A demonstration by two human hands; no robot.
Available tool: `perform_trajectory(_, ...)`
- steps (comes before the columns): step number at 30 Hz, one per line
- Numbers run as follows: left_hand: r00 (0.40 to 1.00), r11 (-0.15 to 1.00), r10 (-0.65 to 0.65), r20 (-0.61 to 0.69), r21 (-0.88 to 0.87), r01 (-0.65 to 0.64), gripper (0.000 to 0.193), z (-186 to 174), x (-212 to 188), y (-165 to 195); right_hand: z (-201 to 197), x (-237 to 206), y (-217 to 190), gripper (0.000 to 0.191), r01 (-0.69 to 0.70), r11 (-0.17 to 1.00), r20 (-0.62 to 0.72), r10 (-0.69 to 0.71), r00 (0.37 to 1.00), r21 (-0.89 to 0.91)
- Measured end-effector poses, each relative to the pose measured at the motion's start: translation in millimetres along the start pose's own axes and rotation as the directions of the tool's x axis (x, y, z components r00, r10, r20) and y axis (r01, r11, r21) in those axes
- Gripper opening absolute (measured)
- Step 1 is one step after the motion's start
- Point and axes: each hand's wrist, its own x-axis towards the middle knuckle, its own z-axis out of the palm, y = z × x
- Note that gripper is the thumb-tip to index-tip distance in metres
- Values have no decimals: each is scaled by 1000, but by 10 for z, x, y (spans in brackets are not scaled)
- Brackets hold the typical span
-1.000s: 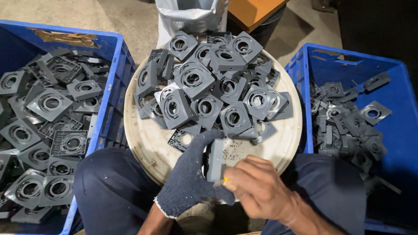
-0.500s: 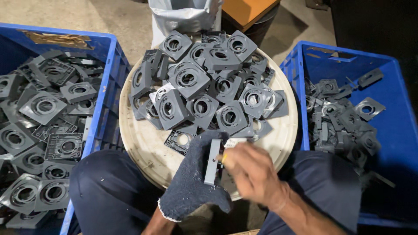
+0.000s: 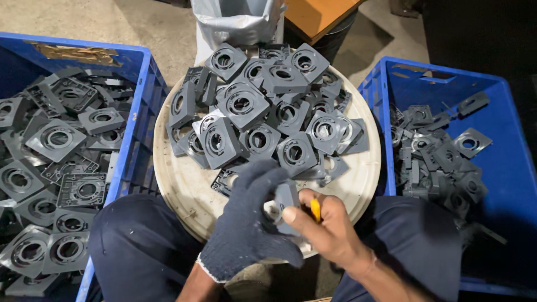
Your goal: The person cleans and finishes small grey plastic parts using a pair of pliers and a scraper tool, handling the items individually and placing some into a blue crate.
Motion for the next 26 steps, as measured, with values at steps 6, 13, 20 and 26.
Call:
perform_trajectory(6, 769, 554, -621, 151, -609, 568, 82, -26, -89, 71, -58, 141, 127, 30, -309, 829, -64, 380, 923, 465)
perform_trajectory(13, 741, 682, -669, 57, -349, 643, 46, -318, -37, -52, -113, 184, -71, 44, 262, 681, 114, -255, 960, -684)
perform_trajectory(20, 750, 694, -641, 165, -293, 658, 40, -365, -66, -181, -52, 219, -8, 67, 287, 493, 280, -89, 956, -822)
perform_trajectory(26, 732, 602, -647, 213, -447, 662, 38, -313, -107, -247, 58, 231, 88, 87, 270, 358, 295, 15, 955, -894)
